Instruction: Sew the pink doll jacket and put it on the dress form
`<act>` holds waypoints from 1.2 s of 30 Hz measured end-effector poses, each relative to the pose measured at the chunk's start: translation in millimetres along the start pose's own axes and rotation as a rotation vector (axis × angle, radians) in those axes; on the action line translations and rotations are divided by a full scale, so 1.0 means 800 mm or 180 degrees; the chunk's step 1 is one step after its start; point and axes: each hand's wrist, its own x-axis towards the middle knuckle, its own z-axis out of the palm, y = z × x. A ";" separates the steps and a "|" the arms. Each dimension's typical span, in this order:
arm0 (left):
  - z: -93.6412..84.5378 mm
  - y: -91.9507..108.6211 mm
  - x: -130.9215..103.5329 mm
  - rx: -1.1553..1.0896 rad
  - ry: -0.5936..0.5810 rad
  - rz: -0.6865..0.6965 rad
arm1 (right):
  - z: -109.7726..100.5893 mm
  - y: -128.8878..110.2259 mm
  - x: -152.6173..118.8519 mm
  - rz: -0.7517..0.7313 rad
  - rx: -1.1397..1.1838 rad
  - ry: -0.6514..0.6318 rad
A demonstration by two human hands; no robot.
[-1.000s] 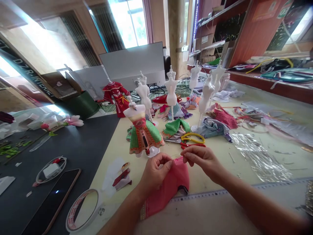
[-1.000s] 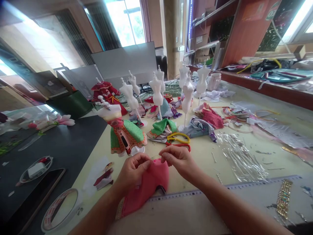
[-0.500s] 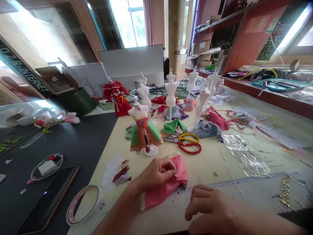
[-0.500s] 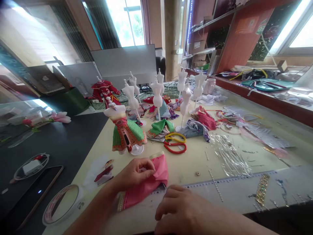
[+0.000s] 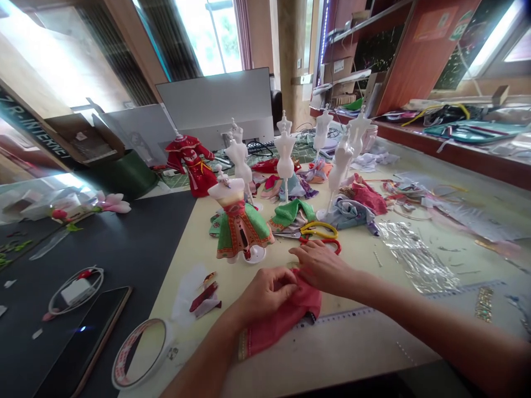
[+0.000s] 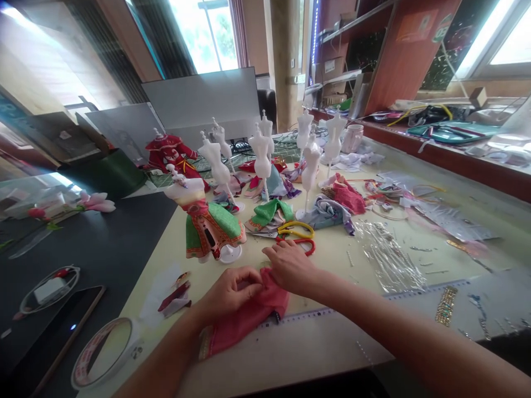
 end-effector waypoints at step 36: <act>0.047 -0.007 -0.018 0.3186 -0.0301 0.2747 | -0.012 -0.002 -0.043 0.0407 0.0207 -0.0414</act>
